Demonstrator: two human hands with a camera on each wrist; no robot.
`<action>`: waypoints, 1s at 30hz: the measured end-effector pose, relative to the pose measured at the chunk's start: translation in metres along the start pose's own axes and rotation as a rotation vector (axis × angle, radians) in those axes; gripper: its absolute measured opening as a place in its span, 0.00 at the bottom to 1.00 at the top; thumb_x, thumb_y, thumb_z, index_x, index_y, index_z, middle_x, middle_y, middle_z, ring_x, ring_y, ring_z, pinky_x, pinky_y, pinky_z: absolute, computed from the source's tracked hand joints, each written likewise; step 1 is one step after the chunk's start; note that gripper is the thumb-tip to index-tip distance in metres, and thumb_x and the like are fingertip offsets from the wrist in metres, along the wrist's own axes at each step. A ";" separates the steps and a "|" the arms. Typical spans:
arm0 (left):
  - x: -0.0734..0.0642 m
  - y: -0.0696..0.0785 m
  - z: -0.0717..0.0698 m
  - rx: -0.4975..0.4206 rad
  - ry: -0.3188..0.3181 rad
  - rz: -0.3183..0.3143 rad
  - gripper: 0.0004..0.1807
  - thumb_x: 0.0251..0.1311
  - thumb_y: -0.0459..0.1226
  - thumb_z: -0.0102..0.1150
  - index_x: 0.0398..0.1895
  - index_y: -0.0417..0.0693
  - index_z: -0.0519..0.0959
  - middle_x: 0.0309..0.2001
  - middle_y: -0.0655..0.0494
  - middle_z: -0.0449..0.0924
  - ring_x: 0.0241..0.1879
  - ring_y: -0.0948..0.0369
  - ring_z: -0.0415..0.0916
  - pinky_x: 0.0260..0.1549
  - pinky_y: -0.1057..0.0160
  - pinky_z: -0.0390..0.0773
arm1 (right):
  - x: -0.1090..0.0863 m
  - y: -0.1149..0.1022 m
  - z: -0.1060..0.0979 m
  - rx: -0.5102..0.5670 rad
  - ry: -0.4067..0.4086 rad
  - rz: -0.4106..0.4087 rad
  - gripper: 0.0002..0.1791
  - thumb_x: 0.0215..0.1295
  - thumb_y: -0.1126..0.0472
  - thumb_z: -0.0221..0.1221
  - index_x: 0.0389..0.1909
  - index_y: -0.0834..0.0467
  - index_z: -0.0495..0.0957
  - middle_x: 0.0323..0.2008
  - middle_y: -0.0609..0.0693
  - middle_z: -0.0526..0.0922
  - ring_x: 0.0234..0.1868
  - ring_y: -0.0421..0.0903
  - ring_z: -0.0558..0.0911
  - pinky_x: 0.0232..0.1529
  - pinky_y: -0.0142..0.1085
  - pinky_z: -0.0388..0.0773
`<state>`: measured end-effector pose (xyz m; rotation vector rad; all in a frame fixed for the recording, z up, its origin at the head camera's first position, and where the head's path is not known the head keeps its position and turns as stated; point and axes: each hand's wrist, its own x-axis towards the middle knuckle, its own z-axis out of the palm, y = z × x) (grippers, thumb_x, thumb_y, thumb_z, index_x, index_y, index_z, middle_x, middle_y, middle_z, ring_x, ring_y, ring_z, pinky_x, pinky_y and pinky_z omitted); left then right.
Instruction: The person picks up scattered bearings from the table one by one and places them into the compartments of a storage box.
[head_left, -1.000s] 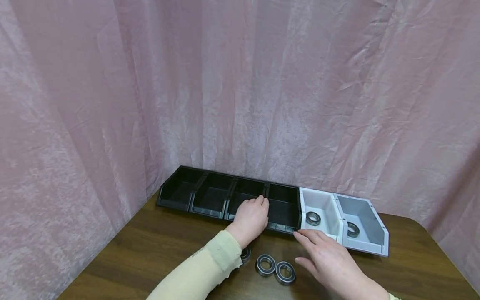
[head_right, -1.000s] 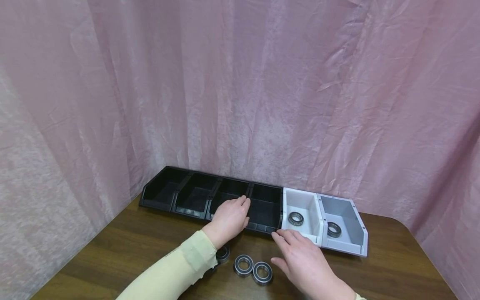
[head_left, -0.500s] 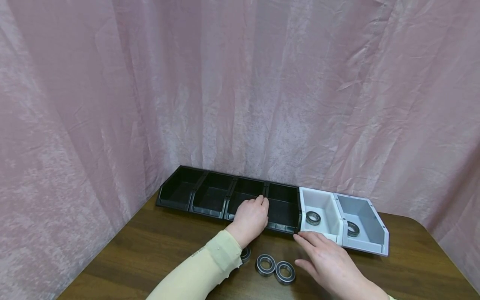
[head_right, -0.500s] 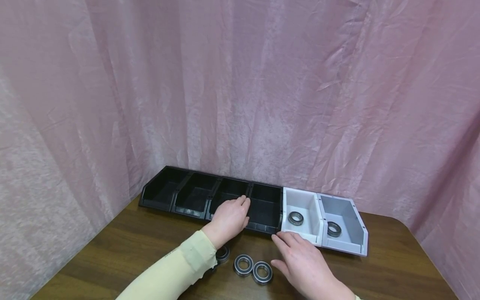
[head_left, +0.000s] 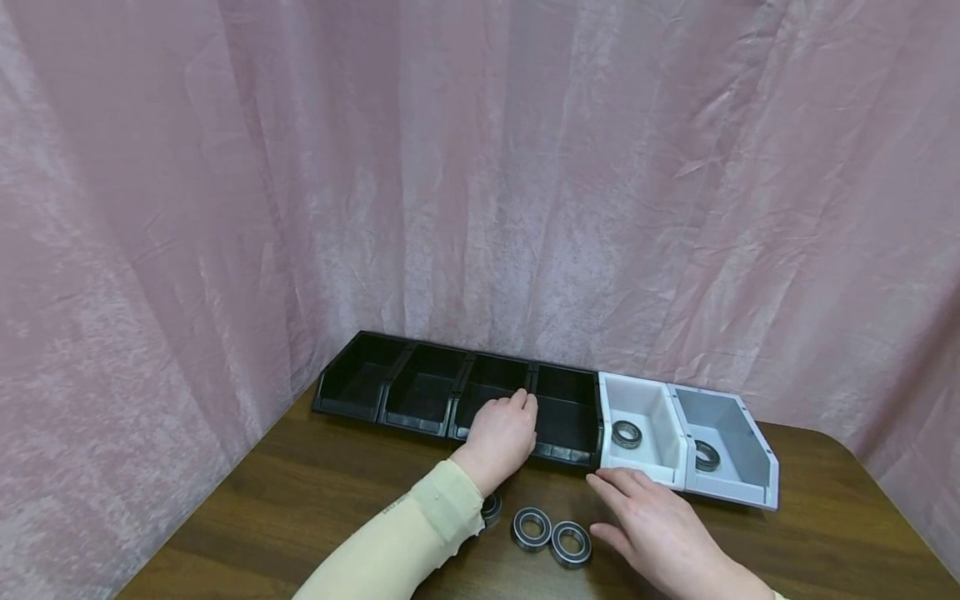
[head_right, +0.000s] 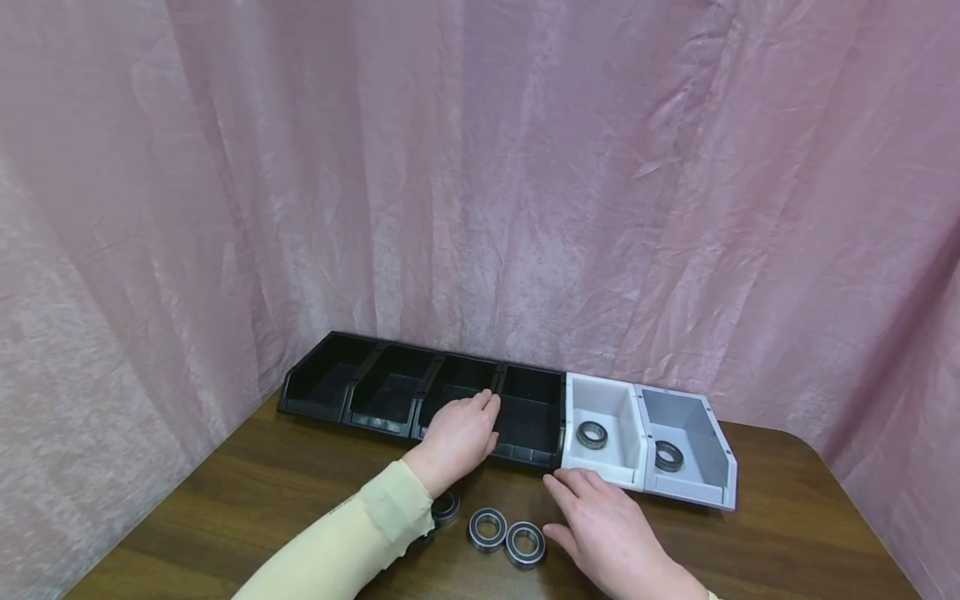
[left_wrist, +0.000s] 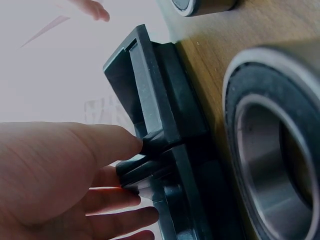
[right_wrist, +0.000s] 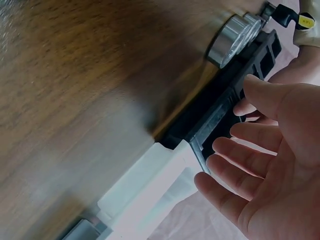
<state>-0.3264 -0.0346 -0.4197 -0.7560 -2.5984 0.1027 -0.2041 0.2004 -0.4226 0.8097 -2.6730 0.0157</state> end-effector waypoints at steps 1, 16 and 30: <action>0.000 0.000 0.000 0.000 -0.003 -0.002 0.27 0.73 0.48 0.72 0.67 0.42 0.84 0.65 0.47 0.86 0.52 0.56 0.90 0.54 0.58 0.88 | 0.000 0.000 0.001 0.000 -0.003 0.001 0.31 0.66 0.48 0.78 0.66 0.57 0.85 0.60 0.51 0.86 0.60 0.52 0.85 0.55 0.52 0.86; -0.001 0.000 -0.001 0.003 0.022 0.002 0.26 0.72 0.47 0.73 0.66 0.42 0.85 0.63 0.47 0.87 0.49 0.56 0.90 0.51 0.59 0.89 | -0.001 0.001 0.011 0.043 -0.106 -0.008 0.34 0.69 0.43 0.75 0.68 0.59 0.84 0.62 0.52 0.85 0.62 0.53 0.84 0.61 0.53 0.84; 0.000 0.000 0.003 0.005 0.016 0.001 0.27 0.73 0.49 0.72 0.67 0.42 0.84 0.64 0.47 0.86 0.50 0.56 0.90 0.52 0.59 0.88 | 0.001 -0.005 0.022 0.116 -0.198 -0.107 0.41 0.72 0.27 0.62 0.68 0.57 0.84 0.59 0.47 0.86 0.60 0.50 0.84 0.58 0.51 0.85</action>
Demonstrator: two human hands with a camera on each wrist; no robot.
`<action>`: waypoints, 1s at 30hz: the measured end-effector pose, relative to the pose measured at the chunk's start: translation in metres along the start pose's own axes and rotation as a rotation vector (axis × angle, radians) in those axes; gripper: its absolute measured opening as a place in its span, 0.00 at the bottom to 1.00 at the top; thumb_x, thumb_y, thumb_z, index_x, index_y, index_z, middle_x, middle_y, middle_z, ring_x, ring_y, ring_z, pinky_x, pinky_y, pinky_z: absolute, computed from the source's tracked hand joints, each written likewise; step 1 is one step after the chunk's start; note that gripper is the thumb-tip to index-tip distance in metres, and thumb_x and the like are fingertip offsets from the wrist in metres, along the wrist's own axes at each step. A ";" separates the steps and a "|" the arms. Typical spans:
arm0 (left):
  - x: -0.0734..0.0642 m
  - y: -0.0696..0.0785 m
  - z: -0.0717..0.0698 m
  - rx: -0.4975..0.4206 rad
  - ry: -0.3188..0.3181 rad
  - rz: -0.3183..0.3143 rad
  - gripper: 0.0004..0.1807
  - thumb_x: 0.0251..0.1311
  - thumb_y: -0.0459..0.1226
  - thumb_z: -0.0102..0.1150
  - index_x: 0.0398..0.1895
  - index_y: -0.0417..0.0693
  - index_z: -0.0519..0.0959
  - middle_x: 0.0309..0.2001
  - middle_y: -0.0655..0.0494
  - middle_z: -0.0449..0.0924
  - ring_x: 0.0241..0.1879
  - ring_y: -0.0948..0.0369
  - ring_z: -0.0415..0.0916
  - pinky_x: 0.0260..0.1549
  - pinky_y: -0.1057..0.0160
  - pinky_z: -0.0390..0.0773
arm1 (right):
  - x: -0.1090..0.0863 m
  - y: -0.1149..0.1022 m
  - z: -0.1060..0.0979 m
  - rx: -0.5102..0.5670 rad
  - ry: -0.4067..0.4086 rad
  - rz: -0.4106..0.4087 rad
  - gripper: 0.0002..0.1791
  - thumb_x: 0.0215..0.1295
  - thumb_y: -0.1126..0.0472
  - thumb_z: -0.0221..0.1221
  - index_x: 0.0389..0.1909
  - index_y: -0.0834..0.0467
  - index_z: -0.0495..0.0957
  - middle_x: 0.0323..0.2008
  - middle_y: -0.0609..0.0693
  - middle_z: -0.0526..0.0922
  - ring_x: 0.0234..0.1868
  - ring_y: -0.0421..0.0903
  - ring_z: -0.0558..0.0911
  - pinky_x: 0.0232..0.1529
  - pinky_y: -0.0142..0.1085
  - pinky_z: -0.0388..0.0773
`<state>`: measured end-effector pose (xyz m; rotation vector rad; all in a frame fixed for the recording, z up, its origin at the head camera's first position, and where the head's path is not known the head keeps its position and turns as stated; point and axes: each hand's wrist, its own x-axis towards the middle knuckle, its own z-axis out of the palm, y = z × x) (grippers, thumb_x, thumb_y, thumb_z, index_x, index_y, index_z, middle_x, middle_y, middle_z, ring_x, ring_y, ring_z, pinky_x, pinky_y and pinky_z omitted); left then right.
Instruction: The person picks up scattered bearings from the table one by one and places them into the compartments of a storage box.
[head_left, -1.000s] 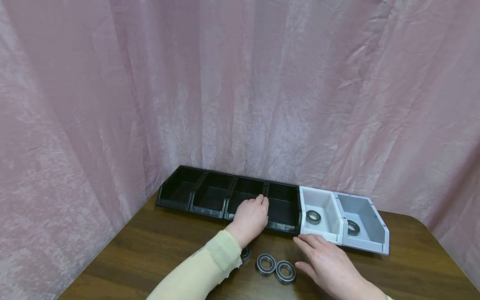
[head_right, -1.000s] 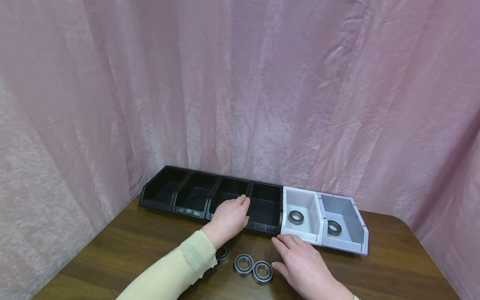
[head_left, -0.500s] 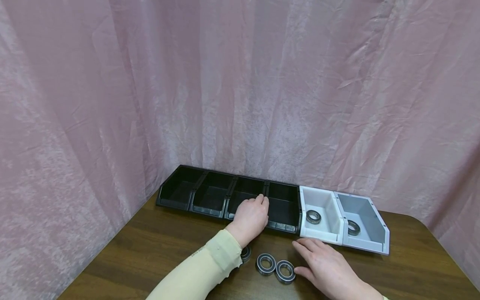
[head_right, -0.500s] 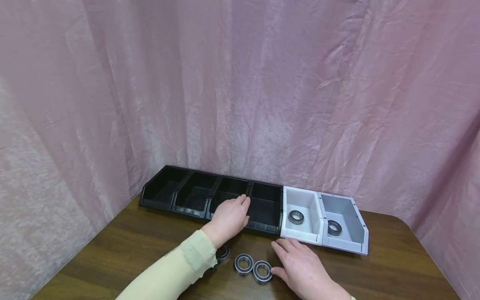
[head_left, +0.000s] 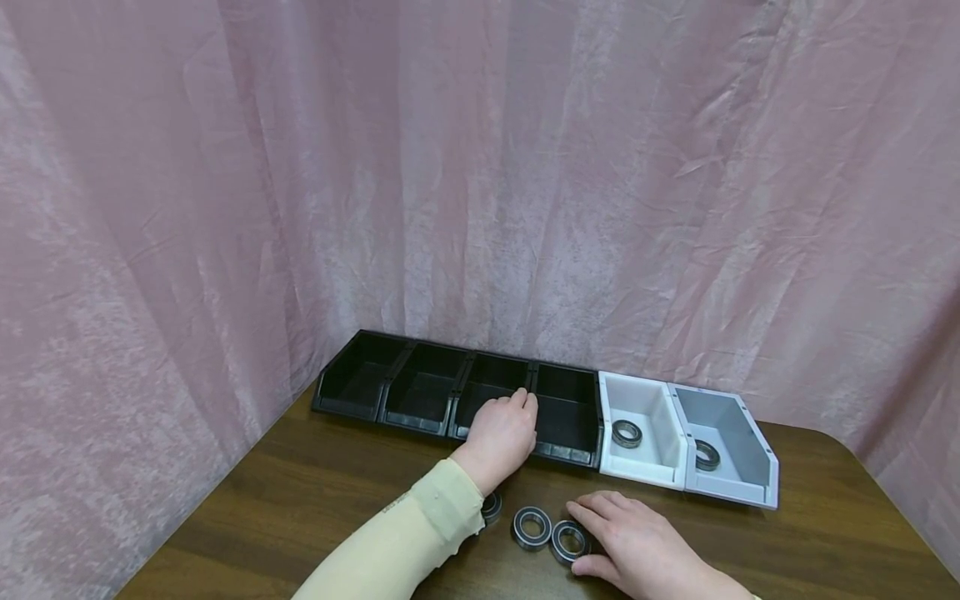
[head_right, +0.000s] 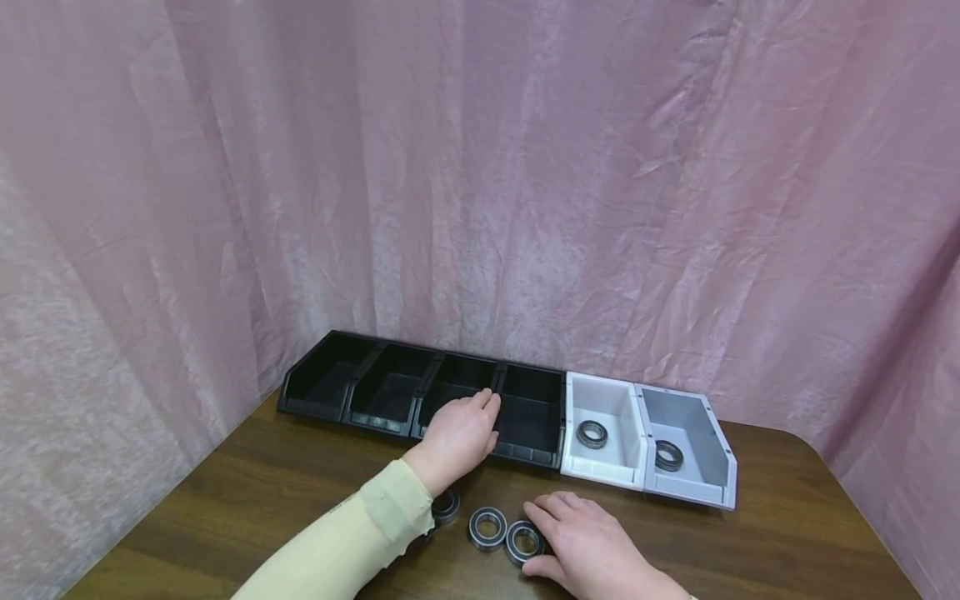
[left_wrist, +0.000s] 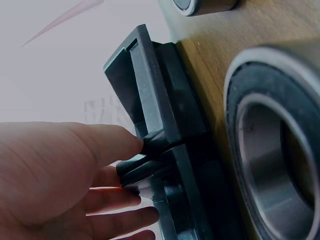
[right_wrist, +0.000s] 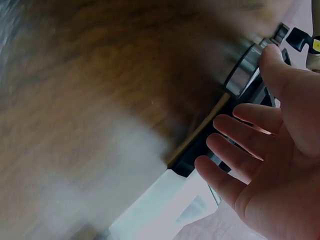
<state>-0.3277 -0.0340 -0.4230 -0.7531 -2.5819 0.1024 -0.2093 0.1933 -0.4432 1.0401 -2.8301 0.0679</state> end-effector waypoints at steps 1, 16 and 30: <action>0.000 0.000 0.000 0.000 -0.003 0.000 0.28 0.73 0.49 0.72 0.67 0.42 0.84 0.64 0.47 0.86 0.50 0.56 0.90 0.52 0.59 0.88 | 0.000 0.000 0.000 0.004 -0.004 -0.009 0.41 0.72 0.27 0.62 0.68 0.56 0.84 0.59 0.47 0.86 0.60 0.50 0.84 0.58 0.51 0.85; 0.001 0.000 0.000 -0.001 -0.017 -0.010 0.28 0.73 0.49 0.72 0.68 0.42 0.84 0.65 0.47 0.86 0.51 0.56 0.90 0.53 0.58 0.88 | 0.002 -0.002 0.005 -0.027 0.053 -0.094 0.33 0.71 0.34 0.70 0.62 0.56 0.86 0.57 0.46 0.85 0.59 0.49 0.84 0.59 0.48 0.85; 0.001 0.001 0.000 0.000 -0.040 -0.023 0.28 0.74 0.49 0.71 0.69 0.43 0.83 0.66 0.48 0.85 0.51 0.56 0.90 0.53 0.59 0.88 | 0.005 -0.005 0.005 0.003 0.013 -0.075 0.29 0.71 0.37 0.72 0.58 0.56 0.86 0.56 0.47 0.85 0.58 0.48 0.84 0.58 0.45 0.86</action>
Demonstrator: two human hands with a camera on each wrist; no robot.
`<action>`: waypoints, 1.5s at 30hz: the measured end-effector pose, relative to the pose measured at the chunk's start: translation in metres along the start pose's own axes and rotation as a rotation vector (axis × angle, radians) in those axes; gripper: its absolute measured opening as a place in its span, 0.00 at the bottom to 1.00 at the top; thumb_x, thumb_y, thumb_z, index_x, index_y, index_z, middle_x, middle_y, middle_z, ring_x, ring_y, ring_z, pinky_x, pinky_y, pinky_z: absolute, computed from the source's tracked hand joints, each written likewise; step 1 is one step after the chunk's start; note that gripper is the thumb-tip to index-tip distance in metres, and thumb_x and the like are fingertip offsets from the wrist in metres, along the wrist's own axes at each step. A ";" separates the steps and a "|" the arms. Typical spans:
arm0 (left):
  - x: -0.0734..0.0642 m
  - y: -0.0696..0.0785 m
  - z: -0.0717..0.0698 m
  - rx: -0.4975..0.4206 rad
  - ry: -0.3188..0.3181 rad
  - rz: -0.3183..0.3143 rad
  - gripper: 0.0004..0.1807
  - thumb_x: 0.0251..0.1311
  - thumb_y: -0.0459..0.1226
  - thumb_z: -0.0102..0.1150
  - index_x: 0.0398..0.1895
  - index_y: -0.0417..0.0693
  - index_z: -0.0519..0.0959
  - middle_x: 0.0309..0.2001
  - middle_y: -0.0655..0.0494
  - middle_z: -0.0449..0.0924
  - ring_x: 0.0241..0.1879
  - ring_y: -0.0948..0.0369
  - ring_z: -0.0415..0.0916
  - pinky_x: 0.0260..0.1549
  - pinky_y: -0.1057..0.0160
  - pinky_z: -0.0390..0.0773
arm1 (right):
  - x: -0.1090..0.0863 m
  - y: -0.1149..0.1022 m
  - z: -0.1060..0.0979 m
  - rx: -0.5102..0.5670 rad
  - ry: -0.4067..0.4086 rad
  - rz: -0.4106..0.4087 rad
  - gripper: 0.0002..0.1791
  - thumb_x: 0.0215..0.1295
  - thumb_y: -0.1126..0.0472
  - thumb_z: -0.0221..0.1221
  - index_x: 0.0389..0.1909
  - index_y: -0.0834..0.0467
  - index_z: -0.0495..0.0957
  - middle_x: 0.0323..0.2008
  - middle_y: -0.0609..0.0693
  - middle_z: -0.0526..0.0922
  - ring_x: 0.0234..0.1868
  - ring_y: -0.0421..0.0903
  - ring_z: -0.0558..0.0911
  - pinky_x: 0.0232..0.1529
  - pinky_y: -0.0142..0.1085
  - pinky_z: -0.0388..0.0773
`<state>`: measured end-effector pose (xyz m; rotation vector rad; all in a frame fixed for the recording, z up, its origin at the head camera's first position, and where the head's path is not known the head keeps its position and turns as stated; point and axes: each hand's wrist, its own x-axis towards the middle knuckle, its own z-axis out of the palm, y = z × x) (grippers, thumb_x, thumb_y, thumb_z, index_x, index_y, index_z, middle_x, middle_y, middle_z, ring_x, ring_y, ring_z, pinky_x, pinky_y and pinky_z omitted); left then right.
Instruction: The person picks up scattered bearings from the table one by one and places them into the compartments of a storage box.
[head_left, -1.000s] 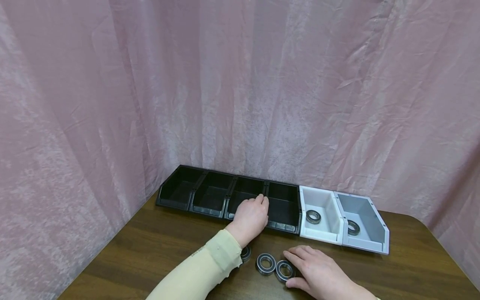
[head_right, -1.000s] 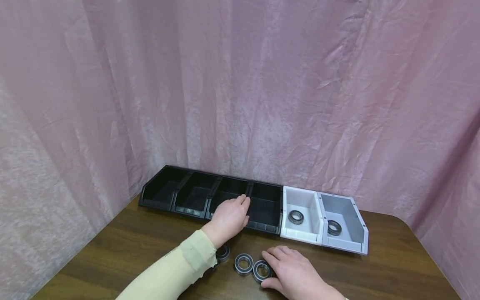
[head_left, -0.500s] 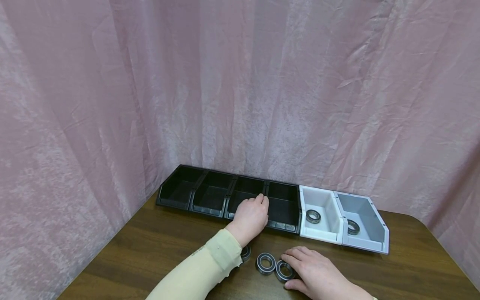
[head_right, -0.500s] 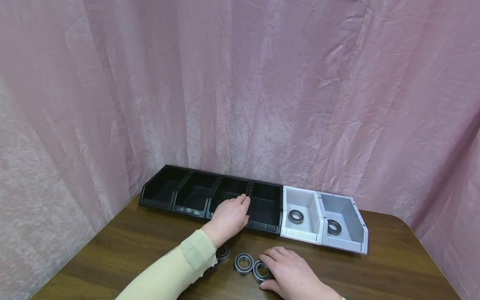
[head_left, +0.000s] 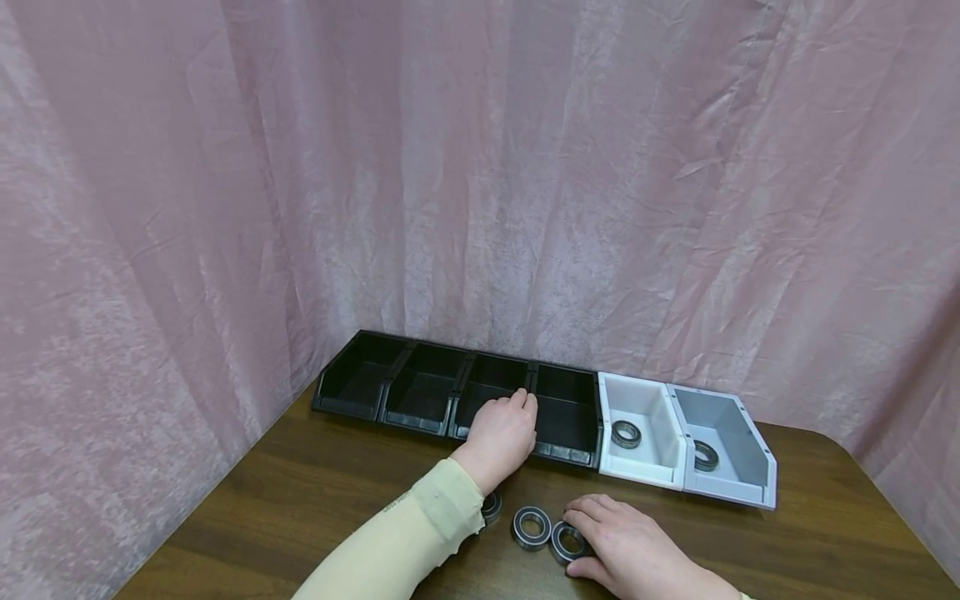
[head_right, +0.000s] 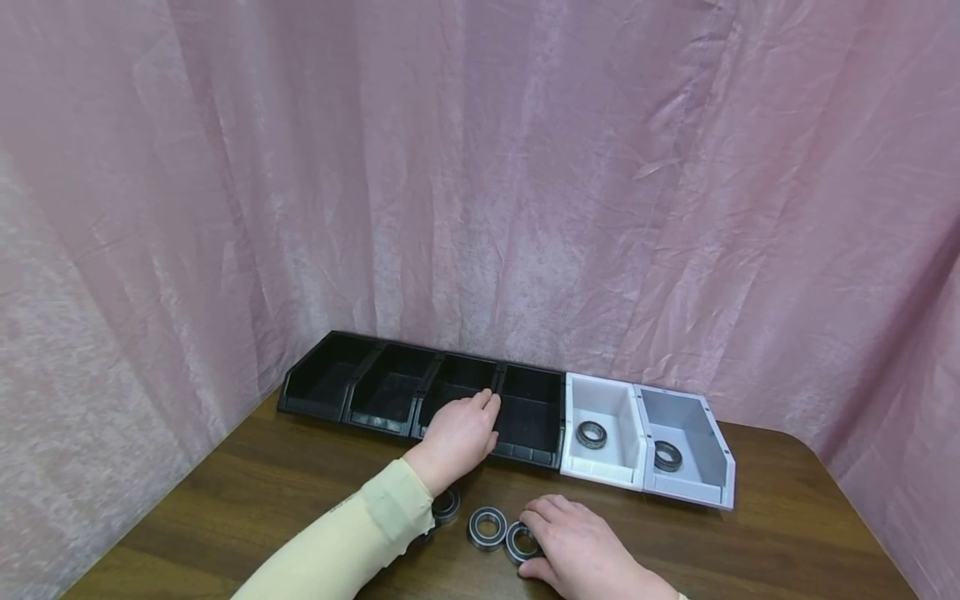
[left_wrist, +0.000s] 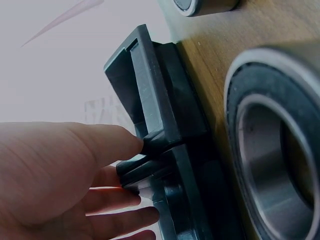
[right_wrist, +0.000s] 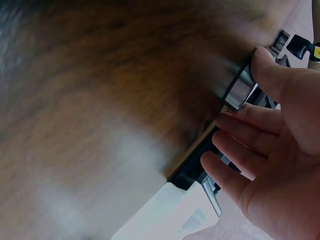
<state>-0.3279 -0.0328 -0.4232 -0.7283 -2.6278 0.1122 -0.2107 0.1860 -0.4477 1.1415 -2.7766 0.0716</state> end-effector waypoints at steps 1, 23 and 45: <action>0.000 0.000 0.000 0.000 -0.002 0.000 0.28 0.74 0.49 0.71 0.69 0.43 0.83 0.66 0.48 0.85 0.51 0.56 0.90 0.53 0.59 0.88 | 0.000 0.000 0.000 0.004 0.000 0.002 0.29 0.71 0.37 0.72 0.57 0.56 0.86 0.55 0.47 0.85 0.57 0.47 0.84 0.58 0.45 0.86; -0.001 0.001 -0.004 0.004 0.019 0.017 0.27 0.73 0.49 0.72 0.68 0.43 0.84 0.65 0.48 0.86 0.49 0.57 0.90 0.51 0.59 0.89 | -0.006 0.001 0.005 -0.052 0.122 -0.034 0.28 0.66 0.38 0.75 0.52 0.56 0.84 0.51 0.45 0.84 0.53 0.46 0.83 0.53 0.43 0.86; -0.001 -0.001 -0.003 0.007 0.006 0.011 0.27 0.74 0.49 0.71 0.67 0.43 0.84 0.64 0.48 0.86 0.49 0.56 0.90 0.51 0.59 0.89 | -0.007 0.006 -0.021 -0.043 0.071 0.048 0.27 0.69 0.40 0.75 0.55 0.56 0.84 0.52 0.45 0.84 0.55 0.47 0.83 0.56 0.46 0.86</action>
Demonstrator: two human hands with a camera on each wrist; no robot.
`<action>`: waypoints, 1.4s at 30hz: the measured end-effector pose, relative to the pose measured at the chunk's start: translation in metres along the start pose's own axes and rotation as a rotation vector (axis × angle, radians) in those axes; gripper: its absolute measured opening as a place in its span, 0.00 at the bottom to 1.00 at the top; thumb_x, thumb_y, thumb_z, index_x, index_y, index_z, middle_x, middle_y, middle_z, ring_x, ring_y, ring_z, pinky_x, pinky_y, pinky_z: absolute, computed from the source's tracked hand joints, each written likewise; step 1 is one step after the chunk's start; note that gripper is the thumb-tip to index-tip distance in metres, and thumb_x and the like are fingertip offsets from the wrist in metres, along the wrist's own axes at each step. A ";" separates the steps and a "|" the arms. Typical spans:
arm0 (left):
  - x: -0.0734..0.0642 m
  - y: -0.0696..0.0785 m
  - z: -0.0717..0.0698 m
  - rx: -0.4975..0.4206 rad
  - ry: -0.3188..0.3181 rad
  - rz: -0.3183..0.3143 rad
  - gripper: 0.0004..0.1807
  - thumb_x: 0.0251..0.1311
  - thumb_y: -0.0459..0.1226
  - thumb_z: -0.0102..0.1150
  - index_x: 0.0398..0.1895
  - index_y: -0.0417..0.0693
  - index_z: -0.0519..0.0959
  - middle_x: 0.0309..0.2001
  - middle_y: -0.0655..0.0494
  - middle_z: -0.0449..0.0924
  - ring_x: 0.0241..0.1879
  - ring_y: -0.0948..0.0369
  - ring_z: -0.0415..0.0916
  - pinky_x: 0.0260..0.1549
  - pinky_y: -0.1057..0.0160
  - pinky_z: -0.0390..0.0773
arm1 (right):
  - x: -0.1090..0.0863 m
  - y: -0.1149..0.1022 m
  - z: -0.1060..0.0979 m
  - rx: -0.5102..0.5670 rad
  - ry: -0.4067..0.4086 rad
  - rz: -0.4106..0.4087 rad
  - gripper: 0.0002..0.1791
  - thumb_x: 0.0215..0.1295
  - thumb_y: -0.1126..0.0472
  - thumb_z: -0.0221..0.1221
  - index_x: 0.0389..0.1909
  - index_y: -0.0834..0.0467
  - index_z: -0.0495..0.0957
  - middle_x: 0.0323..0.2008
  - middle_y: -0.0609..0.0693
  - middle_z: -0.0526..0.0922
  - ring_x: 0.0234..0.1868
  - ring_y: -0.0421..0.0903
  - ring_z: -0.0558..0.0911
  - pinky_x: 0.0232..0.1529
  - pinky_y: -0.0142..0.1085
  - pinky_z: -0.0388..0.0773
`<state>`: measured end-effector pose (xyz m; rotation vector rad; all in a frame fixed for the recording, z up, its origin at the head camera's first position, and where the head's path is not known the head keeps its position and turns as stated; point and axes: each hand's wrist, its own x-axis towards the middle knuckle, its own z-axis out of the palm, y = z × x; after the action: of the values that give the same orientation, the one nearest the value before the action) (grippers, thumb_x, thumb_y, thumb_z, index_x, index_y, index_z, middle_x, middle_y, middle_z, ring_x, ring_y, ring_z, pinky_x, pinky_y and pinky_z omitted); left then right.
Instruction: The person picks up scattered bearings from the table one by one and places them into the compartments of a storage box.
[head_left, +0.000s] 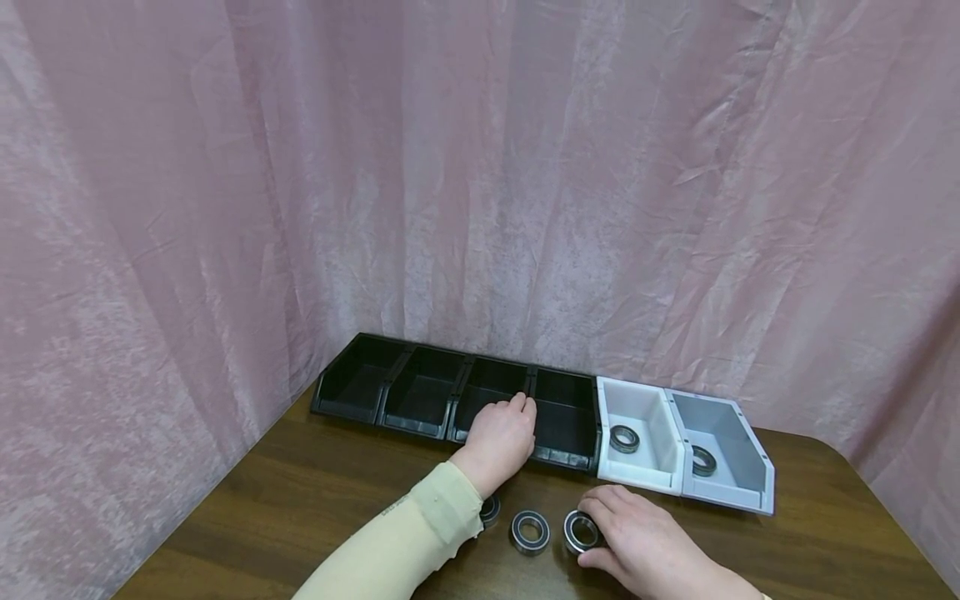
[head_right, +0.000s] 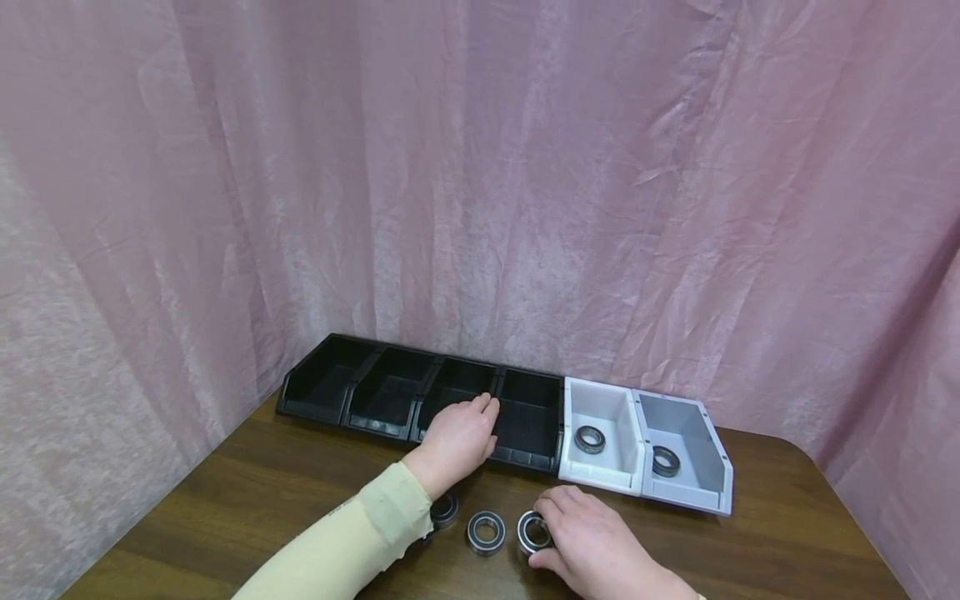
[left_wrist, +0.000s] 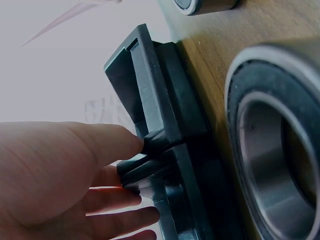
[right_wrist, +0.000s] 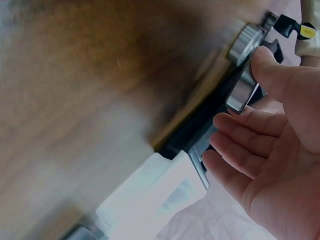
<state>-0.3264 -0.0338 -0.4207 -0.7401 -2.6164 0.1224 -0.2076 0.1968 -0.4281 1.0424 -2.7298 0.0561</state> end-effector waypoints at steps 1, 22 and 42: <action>0.000 0.000 0.001 0.000 -0.002 -0.001 0.27 0.74 0.49 0.71 0.67 0.43 0.84 0.64 0.48 0.86 0.49 0.56 0.90 0.51 0.59 0.89 | 0.000 0.000 -0.002 -0.007 0.009 -0.001 0.26 0.68 0.41 0.75 0.55 0.56 0.84 0.52 0.45 0.84 0.55 0.47 0.84 0.57 0.46 0.86; 0.000 0.000 0.002 -0.015 0.039 -0.001 0.25 0.73 0.46 0.71 0.65 0.41 0.85 0.63 0.47 0.87 0.48 0.55 0.90 0.49 0.58 0.89 | 0.013 0.013 -0.033 -0.110 0.176 0.014 0.30 0.62 0.46 0.79 0.56 0.62 0.84 0.54 0.53 0.86 0.57 0.54 0.86 0.58 0.51 0.85; -0.001 -0.001 0.001 -0.017 0.035 0.004 0.26 0.73 0.47 0.72 0.66 0.42 0.85 0.63 0.48 0.87 0.48 0.57 0.90 0.48 0.59 0.89 | 0.040 0.020 -0.059 -0.141 0.241 0.116 0.29 0.61 0.46 0.81 0.54 0.60 0.84 0.54 0.52 0.87 0.55 0.54 0.86 0.53 0.52 0.86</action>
<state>-0.3258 -0.0350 -0.4216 -0.7471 -2.5852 0.0881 -0.2384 0.1919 -0.3608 0.7845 -2.5318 0.0068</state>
